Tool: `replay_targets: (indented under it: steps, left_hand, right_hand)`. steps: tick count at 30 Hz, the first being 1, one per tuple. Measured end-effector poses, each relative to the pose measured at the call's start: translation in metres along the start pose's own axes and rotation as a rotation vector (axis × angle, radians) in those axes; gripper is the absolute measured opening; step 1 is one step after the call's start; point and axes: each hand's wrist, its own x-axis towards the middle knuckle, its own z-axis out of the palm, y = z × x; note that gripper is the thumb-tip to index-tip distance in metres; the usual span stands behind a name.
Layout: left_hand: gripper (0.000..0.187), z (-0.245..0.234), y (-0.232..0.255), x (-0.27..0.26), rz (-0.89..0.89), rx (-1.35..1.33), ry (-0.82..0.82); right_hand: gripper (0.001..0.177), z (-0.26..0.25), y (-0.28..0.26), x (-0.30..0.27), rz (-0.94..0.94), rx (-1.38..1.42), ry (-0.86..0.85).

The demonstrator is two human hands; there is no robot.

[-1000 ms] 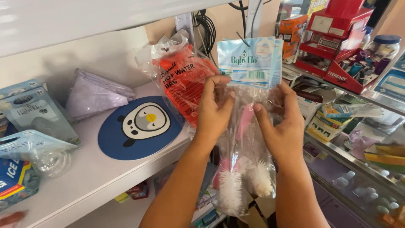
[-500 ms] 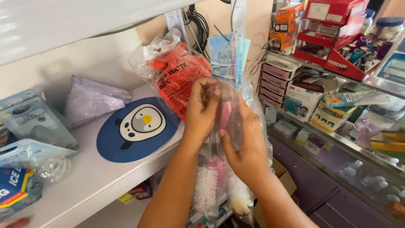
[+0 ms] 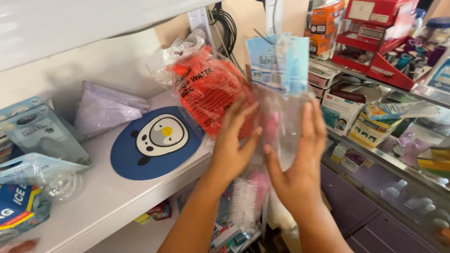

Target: The person organizes baby supplies on a shelf by picking up items like pacifiers and bottle brushes, examining their packaging, and placing them back. They handle multiple items including a pacifier, bottle brushes, and a hot water bag, moving them around the shelf to arrange them.

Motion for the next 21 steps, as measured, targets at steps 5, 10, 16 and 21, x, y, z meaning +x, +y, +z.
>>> replay_targets:
  steps: [5, 10, 16, 21]
  left_hand:
    - [0.050, -0.009, 0.019, -0.017, -0.078, -0.013, -0.013]
    - [0.045, -0.029, 0.031, -0.030, -0.073, 0.035, 0.020]
    - [0.042, -0.061, 0.043, -0.051, -0.081, 0.022, 0.045]
    - [0.036, -0.097, 0.054, -0.074, -0.157, -0.019, 0.121]
  right_hand:
    - [0.080, -0.012, -0.016, -0.005, -0.012, 0.013, 0.062]
    - [0.063, -0.005, -0.038, -0.012, -0.020, 0.069, 0.017]
    - [0.052, 0.017, -0.066, -0.019, -0.069, 0.152, -0.091]
    - [0.046, 0.041, -0.090, -0.026, -0.112, 0.273, -0.188]
